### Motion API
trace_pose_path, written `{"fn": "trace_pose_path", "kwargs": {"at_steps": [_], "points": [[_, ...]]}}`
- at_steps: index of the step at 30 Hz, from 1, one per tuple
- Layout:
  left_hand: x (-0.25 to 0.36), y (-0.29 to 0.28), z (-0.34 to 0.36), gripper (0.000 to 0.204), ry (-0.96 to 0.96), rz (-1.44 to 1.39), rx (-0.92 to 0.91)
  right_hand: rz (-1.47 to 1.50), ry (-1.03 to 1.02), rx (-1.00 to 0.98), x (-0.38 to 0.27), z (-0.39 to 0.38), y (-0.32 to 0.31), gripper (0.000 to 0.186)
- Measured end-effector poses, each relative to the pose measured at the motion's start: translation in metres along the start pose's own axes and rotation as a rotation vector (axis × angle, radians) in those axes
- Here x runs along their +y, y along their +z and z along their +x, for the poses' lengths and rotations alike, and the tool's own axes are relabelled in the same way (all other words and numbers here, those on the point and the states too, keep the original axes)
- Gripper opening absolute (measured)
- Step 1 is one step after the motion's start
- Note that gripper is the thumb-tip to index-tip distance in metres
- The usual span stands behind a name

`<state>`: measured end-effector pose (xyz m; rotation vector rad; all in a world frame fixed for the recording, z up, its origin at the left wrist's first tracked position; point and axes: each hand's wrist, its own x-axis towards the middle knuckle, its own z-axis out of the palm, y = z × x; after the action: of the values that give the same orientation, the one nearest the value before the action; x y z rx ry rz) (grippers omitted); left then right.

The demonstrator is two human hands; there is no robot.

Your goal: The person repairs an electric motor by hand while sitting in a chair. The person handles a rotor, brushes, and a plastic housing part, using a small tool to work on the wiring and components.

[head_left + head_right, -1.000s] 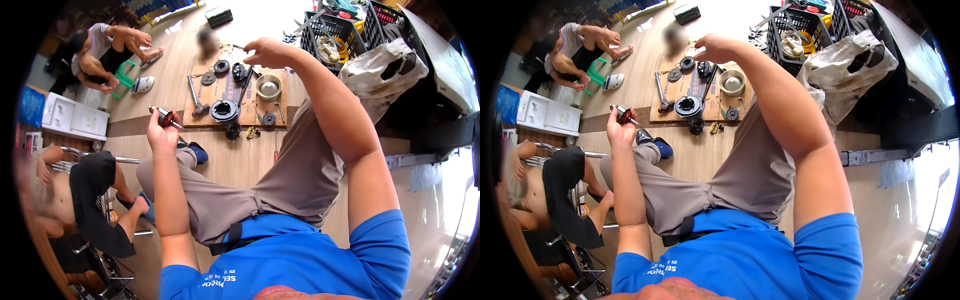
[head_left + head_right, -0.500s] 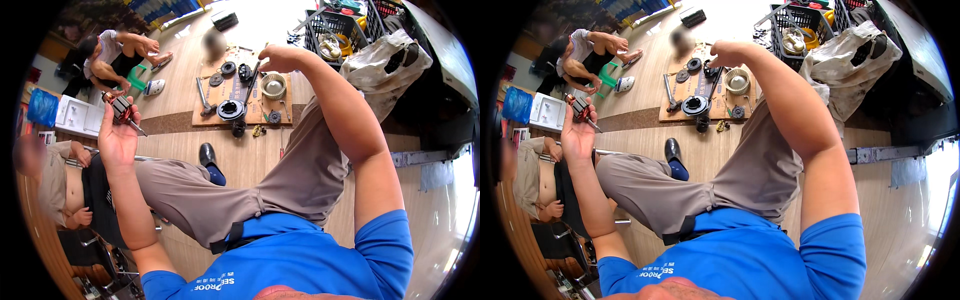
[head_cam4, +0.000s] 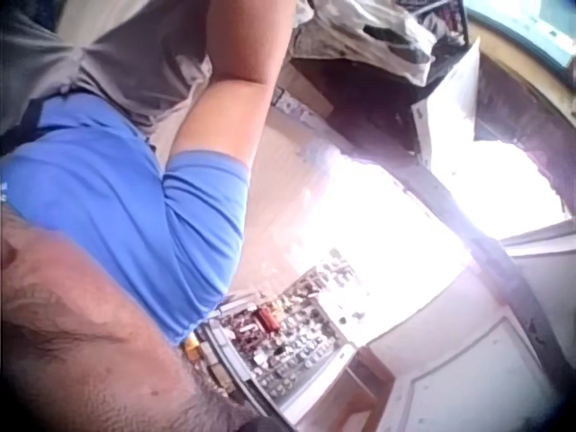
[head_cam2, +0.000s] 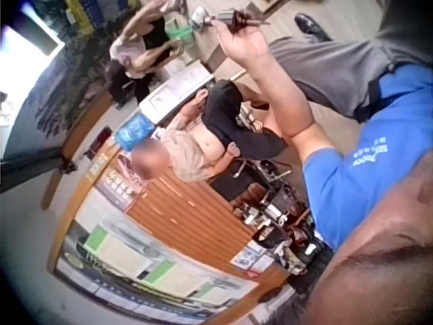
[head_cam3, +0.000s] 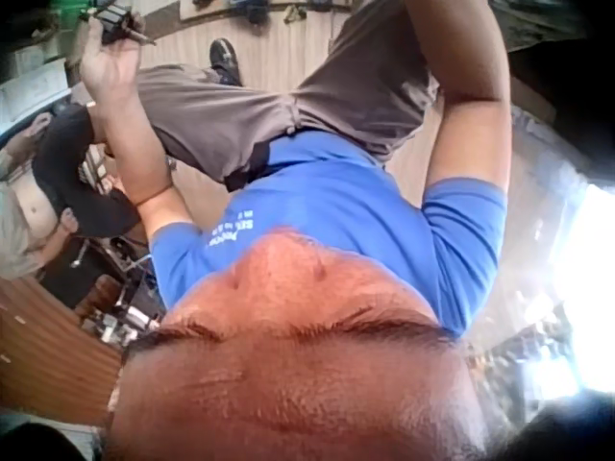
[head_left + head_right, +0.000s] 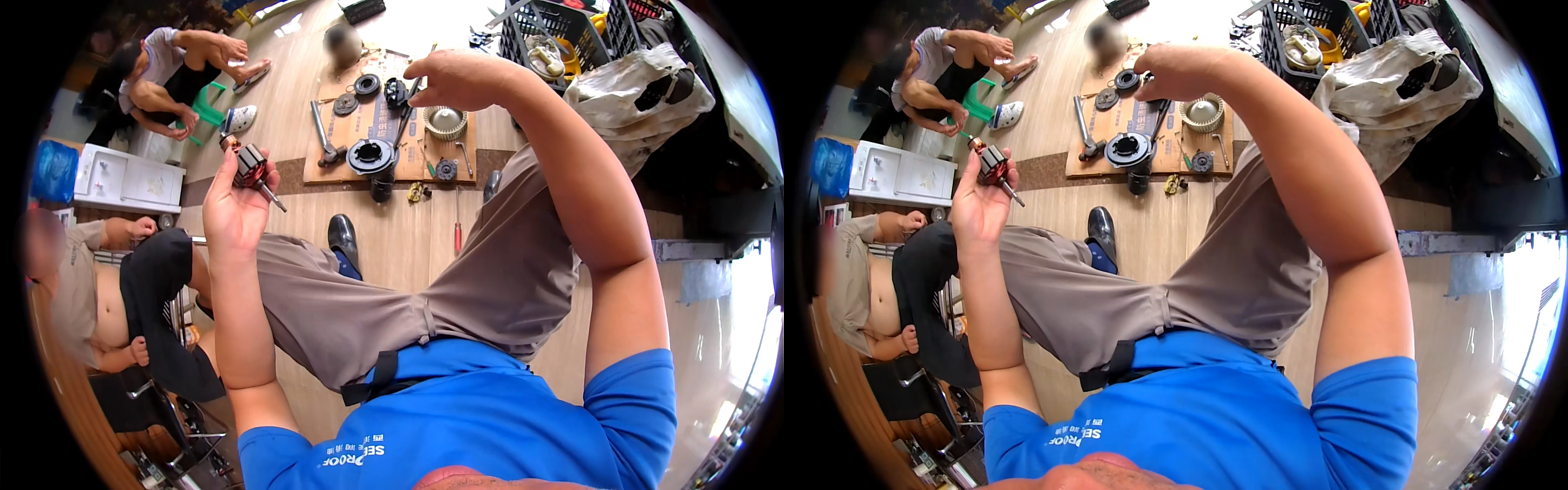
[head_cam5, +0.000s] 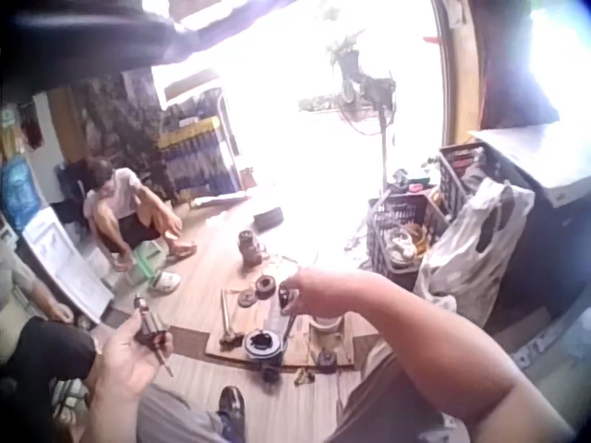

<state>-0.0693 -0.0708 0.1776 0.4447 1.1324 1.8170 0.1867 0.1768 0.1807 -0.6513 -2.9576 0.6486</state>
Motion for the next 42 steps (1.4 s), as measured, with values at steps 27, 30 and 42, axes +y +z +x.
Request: {"fn": "trace_pose_path", "kwargs": {"at_steps": [27, 30, 42], "points": [[-0.019, 0.02, 0.016, 0.029, 0.028, -0.246, -0.066, 0.022, -0.034, -0.125, -0.002, 0.034, 0.037, 0.048], [-0.022, -0.004, 0.025, 0.028, -0.018, -0.286, -0.004, -0.055, 0.027, -0.192, 0.03, 0.035, 0.041, 0.047], [-0.023, 0.014, 0.031, 0.031, -0.024, -0.263, 0.013, -0.081, -0.037, -0.129, -0.007, 0.03, 0.024, 0.046]]}}
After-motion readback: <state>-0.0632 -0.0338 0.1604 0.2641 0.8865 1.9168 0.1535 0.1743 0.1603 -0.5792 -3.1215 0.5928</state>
